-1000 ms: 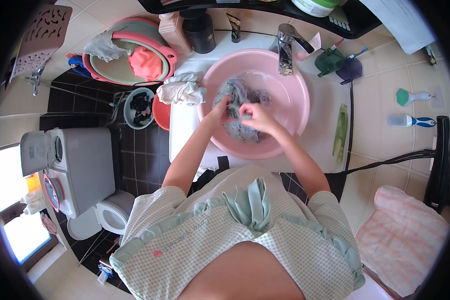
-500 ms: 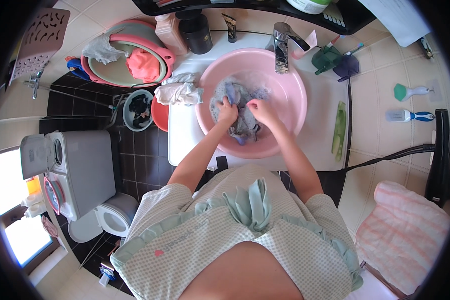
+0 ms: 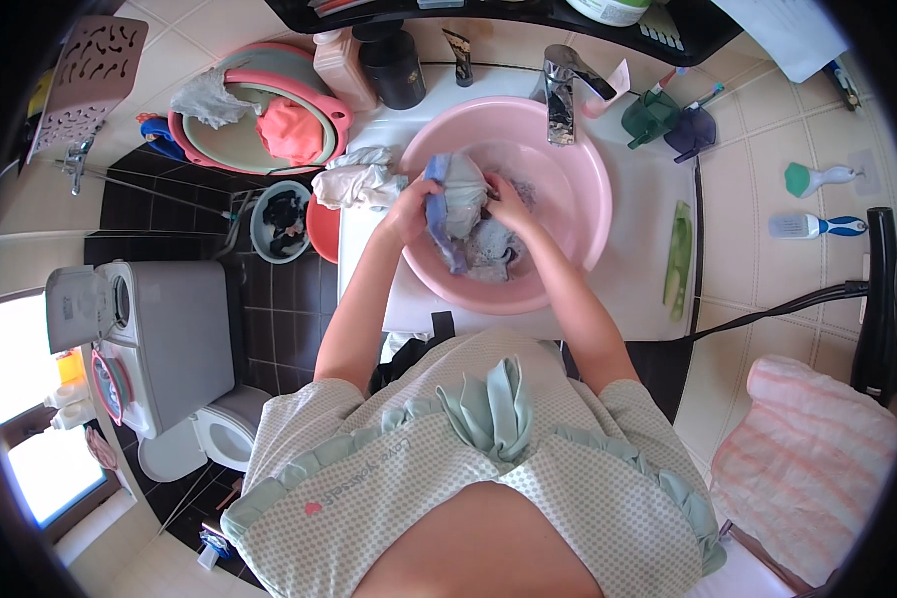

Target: The person washes laundry by hand, wringing out a garment and setting it on the counter before scrubbing other clothes in a basin of soapy water.

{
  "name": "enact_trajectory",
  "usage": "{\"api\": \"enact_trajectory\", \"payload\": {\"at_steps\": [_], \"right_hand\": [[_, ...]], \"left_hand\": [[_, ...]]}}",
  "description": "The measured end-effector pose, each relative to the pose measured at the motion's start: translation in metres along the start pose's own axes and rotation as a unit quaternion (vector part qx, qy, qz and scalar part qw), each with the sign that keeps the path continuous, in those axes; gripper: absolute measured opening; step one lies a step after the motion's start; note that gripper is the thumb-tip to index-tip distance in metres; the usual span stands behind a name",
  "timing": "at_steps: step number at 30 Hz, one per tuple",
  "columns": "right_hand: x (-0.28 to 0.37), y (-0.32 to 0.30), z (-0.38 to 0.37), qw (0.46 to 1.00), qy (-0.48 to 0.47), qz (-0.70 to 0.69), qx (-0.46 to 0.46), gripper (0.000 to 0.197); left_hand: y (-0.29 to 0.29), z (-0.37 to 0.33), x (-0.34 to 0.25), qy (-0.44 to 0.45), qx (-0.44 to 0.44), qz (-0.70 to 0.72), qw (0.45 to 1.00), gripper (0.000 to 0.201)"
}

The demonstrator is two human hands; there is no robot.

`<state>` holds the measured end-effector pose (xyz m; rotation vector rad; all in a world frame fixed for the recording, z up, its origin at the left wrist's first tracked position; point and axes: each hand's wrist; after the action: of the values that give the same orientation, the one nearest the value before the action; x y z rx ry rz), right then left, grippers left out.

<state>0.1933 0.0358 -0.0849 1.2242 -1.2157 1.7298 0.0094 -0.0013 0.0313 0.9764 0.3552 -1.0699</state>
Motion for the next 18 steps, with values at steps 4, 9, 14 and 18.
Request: {"api": "enact_trajectory", "payload": {"at_steps": [4,9,14,18], "right_hand": [[0.041,-0.018,0.002,0.976,-0.013,0.217,0.028,0.051],[0.075,-0.047,0.011,0.987,0.022,-0.124,0.103,0.053],[0.099,-0.062,0.002,0.986,-0.05,-0.102,0.122,0.046],[0.091,-0.054,-0.004,0.992,-0.092,-0.056,0.06,0.04]], "left_hand": [[0.003,0.014,-0.011,0.008,0.036,0.013,0.999,0.05],[0.003,0.01,-0.007,0.075,0.08,-0.133,0.985,0.062],[0.001,0.005,0.006,0.01,0.067,-0.154,0.986,0.056],[-0.011,-0.003,0.011,-0.18,0.115,0.082,0.974,0.046]]}}
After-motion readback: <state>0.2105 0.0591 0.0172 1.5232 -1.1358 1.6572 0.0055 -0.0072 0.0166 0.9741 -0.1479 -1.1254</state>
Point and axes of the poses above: each hand's wrist, its own z-axis away from the middle knuckle, its own y-axis out of the palm, x = y × z, and after that the axes turned 3 degrees about -z, right-handed
